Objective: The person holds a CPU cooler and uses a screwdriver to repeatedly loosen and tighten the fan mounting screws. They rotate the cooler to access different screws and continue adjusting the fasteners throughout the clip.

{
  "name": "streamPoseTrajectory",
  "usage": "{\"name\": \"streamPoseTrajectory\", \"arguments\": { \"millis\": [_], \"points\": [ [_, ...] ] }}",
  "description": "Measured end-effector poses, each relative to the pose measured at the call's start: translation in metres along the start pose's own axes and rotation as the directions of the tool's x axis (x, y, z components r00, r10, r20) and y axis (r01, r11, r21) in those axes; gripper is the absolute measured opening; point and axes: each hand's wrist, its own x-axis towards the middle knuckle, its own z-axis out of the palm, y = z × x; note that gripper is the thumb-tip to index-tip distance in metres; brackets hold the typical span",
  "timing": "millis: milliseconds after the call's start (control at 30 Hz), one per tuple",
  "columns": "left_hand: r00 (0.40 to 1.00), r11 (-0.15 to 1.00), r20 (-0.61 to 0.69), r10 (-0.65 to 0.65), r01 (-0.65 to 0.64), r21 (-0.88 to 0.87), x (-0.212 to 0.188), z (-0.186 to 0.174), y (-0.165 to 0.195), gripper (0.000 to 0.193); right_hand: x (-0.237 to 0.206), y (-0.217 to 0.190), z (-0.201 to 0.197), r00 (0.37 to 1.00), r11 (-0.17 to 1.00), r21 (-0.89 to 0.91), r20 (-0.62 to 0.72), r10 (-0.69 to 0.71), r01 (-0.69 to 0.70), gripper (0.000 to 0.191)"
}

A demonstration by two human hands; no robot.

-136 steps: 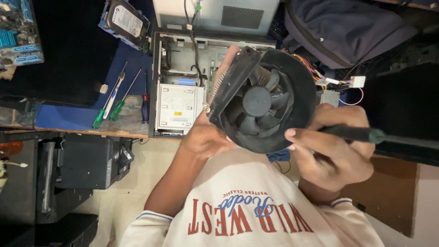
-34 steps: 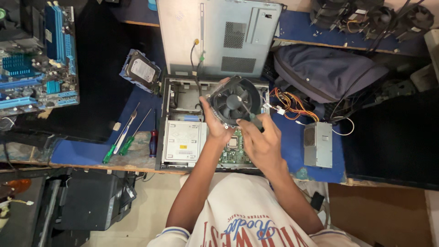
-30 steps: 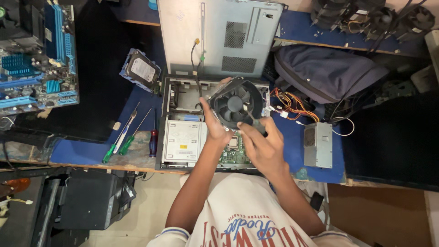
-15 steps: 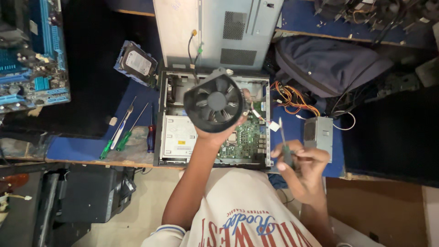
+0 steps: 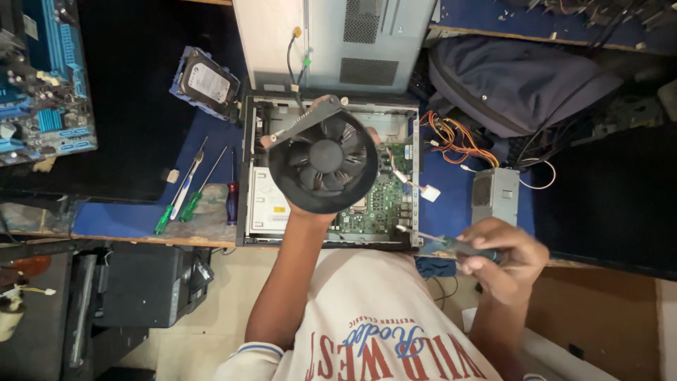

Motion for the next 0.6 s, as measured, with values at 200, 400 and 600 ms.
{"name": "streamPoseTrajectory", "arguments": {
  "millis": [200, 400, 600],
  "points": [
    [0.992, 0.993, -0.043, 0.118, -0.118, 0.006, 0.001, 0.015, -0.001, 0.085, 0.005, 0.007, 0.003, 0.995, 0.947, 0.319, -0.103, 0.001, 0.032, 0.018],
    [0.983, 0.984, -0.050, 0.175, -0.172, 0.052, -0.001, 0.017, -0.006, 0.094, 0.017, 0.013, 0.032, 0.963, 0.780, 0.624, -0.235, 0.131, 0.046, 0.031],
    [0.995, 0.979, -0.033, 0.094, -0.086, 0.184, -0.005, 0.019, -0.020, 0.092, 0.038, 0.001, 0.067, 0.967, 0.901, 0.426, -0.253, 0.025, 0.088, 0.032]
  ]
}}
